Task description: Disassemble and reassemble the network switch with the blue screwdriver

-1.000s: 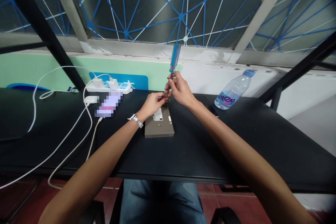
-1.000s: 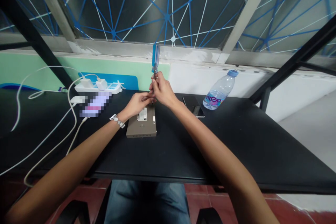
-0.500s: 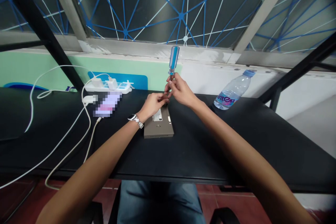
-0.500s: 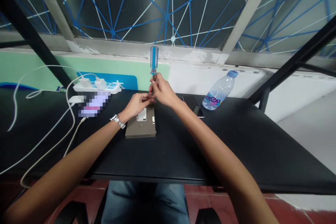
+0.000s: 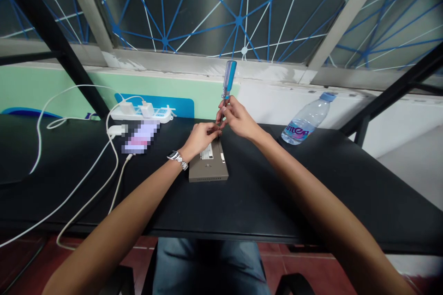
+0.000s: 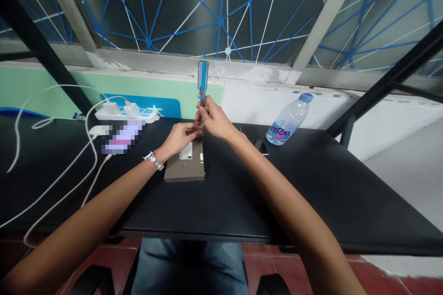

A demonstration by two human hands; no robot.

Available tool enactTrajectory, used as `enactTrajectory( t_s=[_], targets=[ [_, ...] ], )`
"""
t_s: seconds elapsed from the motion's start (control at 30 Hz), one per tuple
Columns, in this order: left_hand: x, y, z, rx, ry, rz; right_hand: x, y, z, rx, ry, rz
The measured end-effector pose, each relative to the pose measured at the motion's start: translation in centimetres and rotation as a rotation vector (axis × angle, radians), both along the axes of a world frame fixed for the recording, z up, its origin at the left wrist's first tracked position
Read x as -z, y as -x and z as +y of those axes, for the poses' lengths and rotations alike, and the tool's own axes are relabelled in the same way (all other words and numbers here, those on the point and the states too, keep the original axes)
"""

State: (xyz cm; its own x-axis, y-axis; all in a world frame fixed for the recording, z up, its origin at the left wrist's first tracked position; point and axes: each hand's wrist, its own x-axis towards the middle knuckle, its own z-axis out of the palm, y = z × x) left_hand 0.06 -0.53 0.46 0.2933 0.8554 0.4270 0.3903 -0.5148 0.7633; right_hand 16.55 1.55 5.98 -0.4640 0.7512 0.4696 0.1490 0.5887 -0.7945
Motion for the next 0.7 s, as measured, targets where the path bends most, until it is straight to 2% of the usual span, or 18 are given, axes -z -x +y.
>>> enactTrajectory(
  t_s=[0.4,0.57,0.7],
  targets=[
    [-0.04,0.03,-0.02,-0.034,-0.034,0.047,-0.68,-0.19,-0.02,-0.005,0.082,0.001],
    [-0.04,-0.12,-0.08,-0.03,-0.035,0.028,-0.89,-0.49,0.1,0.17,-0.019,-0.038],
    [0.07,-0.09,-0.06,-0.028,-0.035,0.027,-0.92,-0.72,0.35,0.254,0.036,-0.022]
  ],
)
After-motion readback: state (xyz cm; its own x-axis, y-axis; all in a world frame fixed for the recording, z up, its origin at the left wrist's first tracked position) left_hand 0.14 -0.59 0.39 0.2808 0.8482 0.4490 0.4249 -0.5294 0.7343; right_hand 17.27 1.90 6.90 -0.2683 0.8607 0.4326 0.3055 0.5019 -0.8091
